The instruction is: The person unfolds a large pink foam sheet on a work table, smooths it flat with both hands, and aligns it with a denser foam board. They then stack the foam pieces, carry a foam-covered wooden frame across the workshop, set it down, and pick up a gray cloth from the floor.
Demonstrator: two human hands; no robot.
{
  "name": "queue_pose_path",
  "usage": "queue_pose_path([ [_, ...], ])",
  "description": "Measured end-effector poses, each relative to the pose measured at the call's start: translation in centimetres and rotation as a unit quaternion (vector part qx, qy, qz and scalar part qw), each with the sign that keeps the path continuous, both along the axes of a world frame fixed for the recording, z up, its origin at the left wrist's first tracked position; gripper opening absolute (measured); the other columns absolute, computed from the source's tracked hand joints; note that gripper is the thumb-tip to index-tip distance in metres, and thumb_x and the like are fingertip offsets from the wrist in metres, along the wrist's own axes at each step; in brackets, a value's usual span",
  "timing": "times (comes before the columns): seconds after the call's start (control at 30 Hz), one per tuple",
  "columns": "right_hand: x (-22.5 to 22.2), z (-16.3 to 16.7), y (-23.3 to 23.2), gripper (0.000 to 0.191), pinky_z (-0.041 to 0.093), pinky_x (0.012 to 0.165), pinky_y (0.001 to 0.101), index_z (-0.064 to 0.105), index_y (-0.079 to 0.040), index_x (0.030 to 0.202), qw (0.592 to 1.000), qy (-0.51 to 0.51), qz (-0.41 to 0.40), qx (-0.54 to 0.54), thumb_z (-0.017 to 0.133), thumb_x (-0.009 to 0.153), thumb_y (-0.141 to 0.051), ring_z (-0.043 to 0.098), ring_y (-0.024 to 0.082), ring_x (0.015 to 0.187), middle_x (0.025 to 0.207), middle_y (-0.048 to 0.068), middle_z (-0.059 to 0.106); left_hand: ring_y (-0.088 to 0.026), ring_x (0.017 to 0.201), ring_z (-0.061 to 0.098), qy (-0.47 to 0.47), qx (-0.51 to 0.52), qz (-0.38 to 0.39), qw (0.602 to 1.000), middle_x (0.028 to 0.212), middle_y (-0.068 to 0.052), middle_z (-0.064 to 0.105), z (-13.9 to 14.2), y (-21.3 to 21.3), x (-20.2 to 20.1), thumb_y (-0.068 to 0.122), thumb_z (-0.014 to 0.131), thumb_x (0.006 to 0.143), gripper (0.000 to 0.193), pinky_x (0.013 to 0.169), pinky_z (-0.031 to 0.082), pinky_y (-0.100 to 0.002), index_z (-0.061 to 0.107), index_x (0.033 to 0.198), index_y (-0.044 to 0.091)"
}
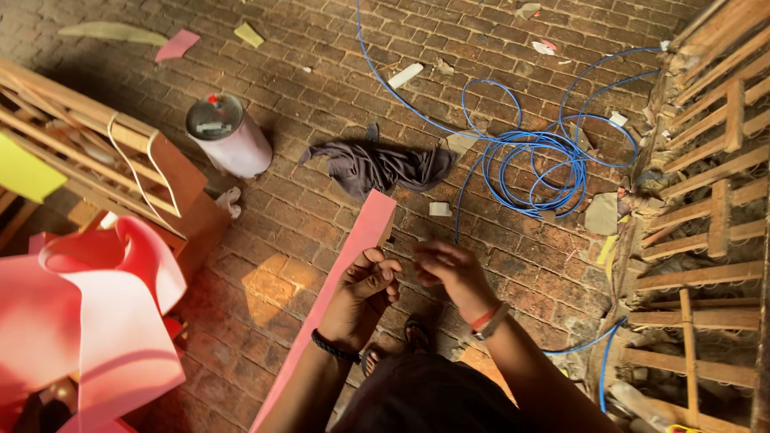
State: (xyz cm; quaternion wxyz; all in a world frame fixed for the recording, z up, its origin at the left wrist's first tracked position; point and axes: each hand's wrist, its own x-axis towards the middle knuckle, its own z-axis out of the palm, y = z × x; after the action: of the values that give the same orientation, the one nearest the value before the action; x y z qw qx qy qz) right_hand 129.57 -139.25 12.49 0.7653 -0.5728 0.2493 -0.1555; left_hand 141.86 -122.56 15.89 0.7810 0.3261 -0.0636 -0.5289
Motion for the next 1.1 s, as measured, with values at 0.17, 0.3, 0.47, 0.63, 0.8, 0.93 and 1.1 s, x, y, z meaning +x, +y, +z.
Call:
queue_pose_path([
  [0.17, -2.6, -2.2, -2.6, 0.022, 0.057, 0.066, 0.0320, 0.074, -0.002, 0.110, 0.987, 0.045, -0.125, 0.089, 0.068, 0.094, -0.016, 0.070, 0.018, 0.072, 0.087, 0.008, 0.075, -0.014, 0.074, 0.064, 0.008, 0.017, -0.018, 1.000, 0.099, -0.007, 0.073, -0.9, -0.9, 1.1, 0.000, 0.067, 0.094, 0.014, 0.071, 0.053, -0.030, 0.063, 0.105, 0.009],
  [0.3, -4.6, -3.6, -6.0, 0.021, 0.054, 0.066, 0.0324, 0.073, -0.003, 0.109, 0.975, 0.019, -0.161, 0.150, 0.067, 0.093, -0.016, 0.068, 0.017, 0.072, 0.086, 0.006, 0.073, -0.015, 0.071, 0.063, 0.015, 0.035, -0.015, 0.999, 0.098, -0.008, 0.073, -1.4, -3.5, 1.0, 0.000, 0.068, 0.093, 0.014, 0.068, 0.053, -0.030, 0.064, 0.103, 0.009],
  [0.47, -6.0, -5.8, -14.3, 0.021, 0.053, 0.065, 0.0326, 0.072, -0.003, 0.108, 0.969, -0.015, -0.197, 0.150, 0.066, 0.094, -0.017, 0.066, 0.017, 0.071, 0.084, 0.005, 0.071, -0.015, 0.071, 0.062, -0.017, 0.040, -0.021, 0.999, 0.087, -0.003, 0.067, -1.8, -9.7, 0.6, -0.001, 0.070, 0.089, 0.017, 0.065, 0.050, -0.030, 0.063, 0.099, 0.010],
  [0.63, -7.9, -7.1, -27.7, 0.017, 0.053, 0.064, 0.0330, 0.072, -0.005, 0.102, 0.962, -0.013, -0.225, 0.154, 0.068, 0.092, -0.018, 0.065, 0.017, 0.068, 0.081, 0.004, 0.070, -0.014, 0.070, 0.057, -0.047, 0.009, 0.020, 0.999, 0.078, 0.001, 0.056, -1.0, -20.4, 0.5, -0.008, 0.068, 0.086, 0.024, 0.068, 0.049, -0.030, 0.059, 0.098, 0.011],
  [0.8, -10.0, -8.0, -39.6, 0.012, 0.051, 0.062, 0.0309, 0.072, -0.009, 0.100, 0.955, 0.018, -0.251, 0.158, 0.070, 0.092, -0.019, 0.063, 0.014, 0.067, 0.079, 0.002, 0.068, -0.016, 0.076, 0.061, -0.050, 0.052, 0.054, 0.996, 0.075, 0.002, 0.054, -0.2, -28.7, -1.7, -0.013, 0.062, 0.082, 0.028, 0.072, 0.053, -0.034, 0.057, 0.094, 0.012],
  [0.93, -6.9, -7.7, -43.5, 0.011, 0.050, 0.061, 0.0299, 0.071, -0.011, 0.097, 0.960, 0.065, -0.227, 0.154, 0.071, 0.092, -0.021, 0.062, 0.014, 0.064, 0.079, 0.001, 0.069, -0.020, 0.077, 0.064, -0.036, 0.002, 0.071, 0.997, 0.074, 0.000, 0.052, -1.0, -30.8, -1.3, -0.017, 0.056, 0.076, 0.029, 0.071, 0.056, -0.039, 0.054, 0.088, 0.009],
  [1.1, -2.0, -5.9, -45.2, 0.014, 0.052, 0.064, 0.0296, 0.073, -0.008, 0.096, 0.974, 0.065, -0.173, 0.133, 0.070, 0.092, -0.021, 0.066, 0.014, 0.068, 0.081, 0.004, 0.072, -0.020, 0.080, 0.063, -0.041, 0.091, 0.083, 0.991, 0.077, 0.000, 0.052, -3.5, -32.1, 1.3, -0.022, 0.054, 0.074, 0.031, 0.073, 0.051, -0.034, 0.055, 0.086, 0.007],
])
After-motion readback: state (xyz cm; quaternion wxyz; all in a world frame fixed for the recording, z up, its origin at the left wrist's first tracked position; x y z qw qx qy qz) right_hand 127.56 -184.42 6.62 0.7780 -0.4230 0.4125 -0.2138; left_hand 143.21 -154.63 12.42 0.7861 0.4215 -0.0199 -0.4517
